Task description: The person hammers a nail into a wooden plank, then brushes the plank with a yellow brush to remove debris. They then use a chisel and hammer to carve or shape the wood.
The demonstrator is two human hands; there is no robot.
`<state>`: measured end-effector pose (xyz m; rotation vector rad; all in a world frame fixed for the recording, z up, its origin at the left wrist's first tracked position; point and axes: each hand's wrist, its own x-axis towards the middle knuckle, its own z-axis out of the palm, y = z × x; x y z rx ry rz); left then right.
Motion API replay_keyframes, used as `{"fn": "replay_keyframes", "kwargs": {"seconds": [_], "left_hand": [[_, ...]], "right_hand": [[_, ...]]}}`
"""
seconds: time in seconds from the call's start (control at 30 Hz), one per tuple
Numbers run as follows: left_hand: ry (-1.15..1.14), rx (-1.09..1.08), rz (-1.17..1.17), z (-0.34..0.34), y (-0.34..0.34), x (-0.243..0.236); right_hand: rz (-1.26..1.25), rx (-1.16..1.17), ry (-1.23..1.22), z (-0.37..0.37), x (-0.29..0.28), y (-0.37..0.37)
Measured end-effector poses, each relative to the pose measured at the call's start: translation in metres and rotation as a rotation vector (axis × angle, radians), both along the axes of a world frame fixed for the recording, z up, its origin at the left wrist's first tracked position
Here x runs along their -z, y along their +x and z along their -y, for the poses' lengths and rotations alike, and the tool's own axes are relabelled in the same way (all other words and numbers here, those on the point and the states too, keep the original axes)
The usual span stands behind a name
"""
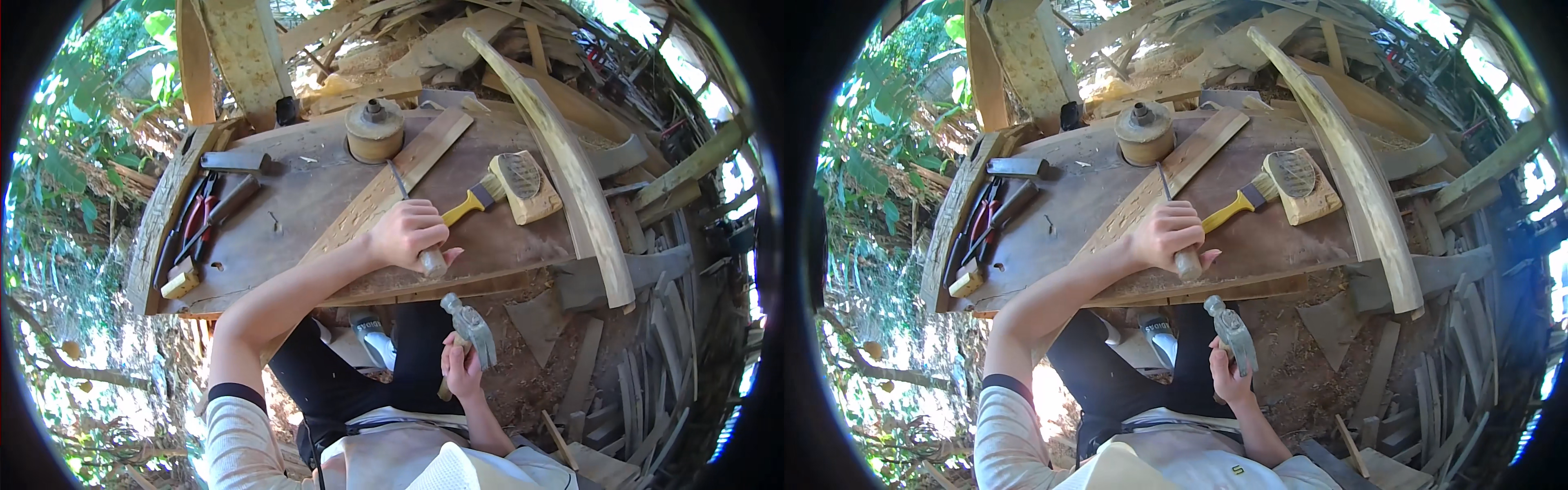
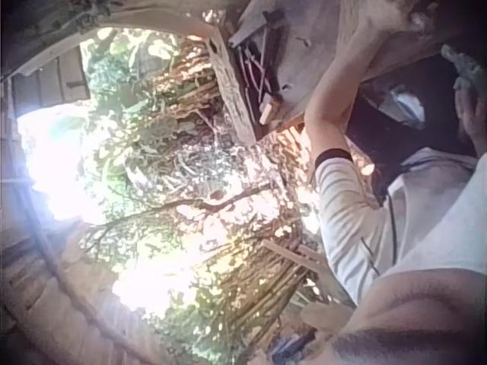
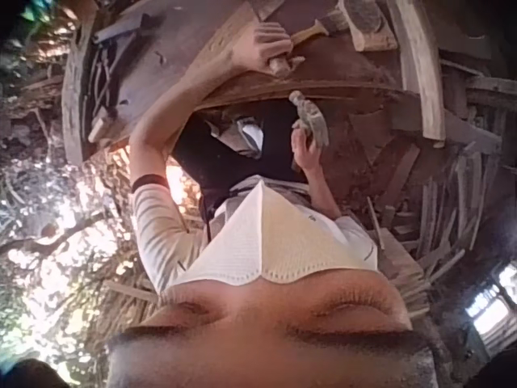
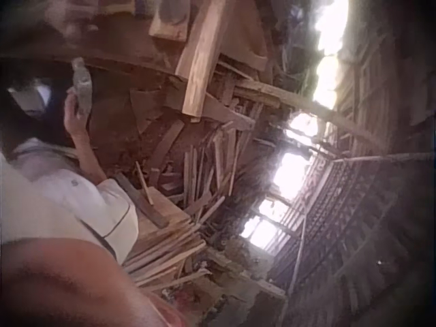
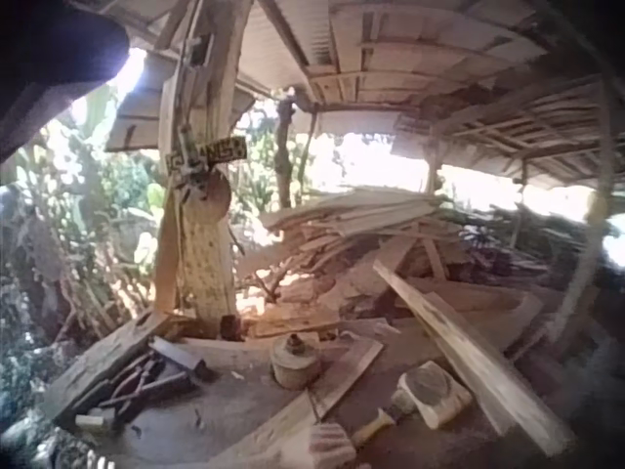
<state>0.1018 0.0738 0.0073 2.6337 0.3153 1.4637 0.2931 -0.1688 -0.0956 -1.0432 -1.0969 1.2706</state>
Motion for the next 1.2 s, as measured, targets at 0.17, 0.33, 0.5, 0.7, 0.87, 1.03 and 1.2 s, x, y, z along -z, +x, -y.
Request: {"fn": "replay_keyframes", "kwargs": {"seconds": [0.17,0.33,0.5,0.7,0.87,1.03,1.2], "left_hand": [[-0.041,0.018,0.066,-0.001,0.017,-0.008],[0.005,0.005,0.127,-0.005,0.029,-0.003],[0.068,0.031,0.019,-0.016,0.017,0.009],[0.094,0.011,-0.011,-0.019,0.018,0.009],[0.194,0.051,-0.022,-0.020,0.016,0.002],[0.103,0.197,-0.073,0.018,0.035,-0.003],[0.075,0.208,-0.061,0.013,0.030,-0.001]], "right_hand": [[0.081,-0.037,0.019,-0.006,-0.001,0.005],[0.102,-0.023,0.013,-0.012,-0.004,0.006],[0.076,-0.017,-0.010,-0.016,-0.007,0.006],[0.063,-0.032,-0.001,-0.017,-0.004,0.003],[0.073,-0.061,0.000,-0.016,-0.001,0.002],[0.060,-0.064,-0.046,-0.006,0.000,0.002],[0.060,-0.054,-0.026,-0.008,0.001,0.004]]}}
